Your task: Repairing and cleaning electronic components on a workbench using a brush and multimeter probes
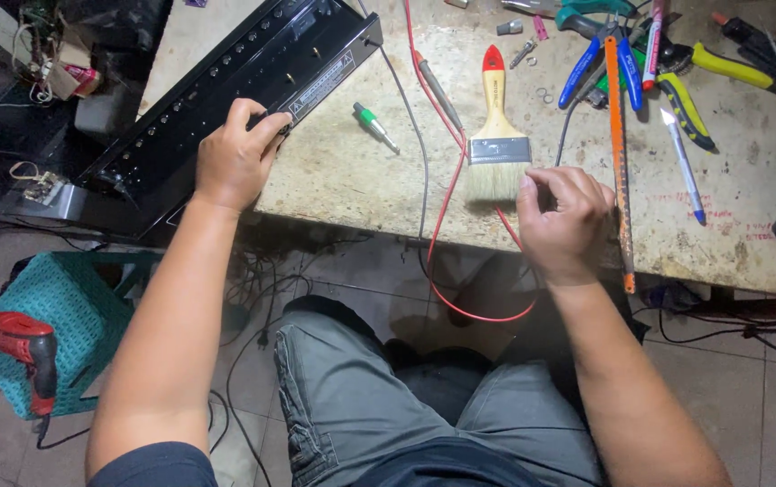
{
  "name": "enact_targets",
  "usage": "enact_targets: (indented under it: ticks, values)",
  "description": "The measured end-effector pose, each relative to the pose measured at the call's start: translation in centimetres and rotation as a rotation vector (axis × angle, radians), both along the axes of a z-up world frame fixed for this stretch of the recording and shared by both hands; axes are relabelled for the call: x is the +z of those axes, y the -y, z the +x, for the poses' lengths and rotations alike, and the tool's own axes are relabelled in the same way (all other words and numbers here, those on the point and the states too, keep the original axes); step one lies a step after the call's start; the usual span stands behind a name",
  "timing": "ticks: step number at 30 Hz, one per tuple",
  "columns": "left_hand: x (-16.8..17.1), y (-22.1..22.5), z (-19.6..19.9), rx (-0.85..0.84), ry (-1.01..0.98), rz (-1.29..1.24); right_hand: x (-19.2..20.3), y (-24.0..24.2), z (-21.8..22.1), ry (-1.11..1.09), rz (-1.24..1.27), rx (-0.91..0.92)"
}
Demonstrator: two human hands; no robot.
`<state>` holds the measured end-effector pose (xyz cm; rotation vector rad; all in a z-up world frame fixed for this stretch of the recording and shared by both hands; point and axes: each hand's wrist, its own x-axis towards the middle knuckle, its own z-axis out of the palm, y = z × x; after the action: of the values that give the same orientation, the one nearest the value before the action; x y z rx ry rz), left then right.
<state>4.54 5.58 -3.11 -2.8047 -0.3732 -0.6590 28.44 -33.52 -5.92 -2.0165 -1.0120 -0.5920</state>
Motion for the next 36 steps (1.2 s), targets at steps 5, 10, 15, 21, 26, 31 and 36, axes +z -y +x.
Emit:
enact_targets:
  ticks: [5,10,15,21,26,31,36]
  values:
    - [1.2,0.7,-0.2,0.021,-0.006,-0.11,-0.4,0.0,0.1,0.025,0.005,-0.015]
    - [4.4,1.3,-2.5,0.05,0.058,-0.345,0.2,0.2,-0.5,0.01,0.019,-0.001]
    - [3.4,-2.0,-9.8,0.154,0.077,-0.601,2.4,-1.0,-5.7,0.138,0.127,0.093]
    - [2.1,-1.6,-11.5,0.325,-0.015,-0.768,0.9,-17.7,-17.6,-0.23,0.261,0.525]
    - [1.4,-2.2,-10.4,0.414,-0.043,-0.796,0.0,-26.9,-21.2,-0.399,0.081,0.493]
    - [0.9,-3.1,-10.0,0.417,-0.088,-0.848,-2.3,-30.5,-21.9,-0.25,0.051,0.494]
    - [-0.2,-3.6,-9.6,0.375,-0.067,-0.86,-3.3,-30.7,-21.9,-0.203,-0.033,0.498]
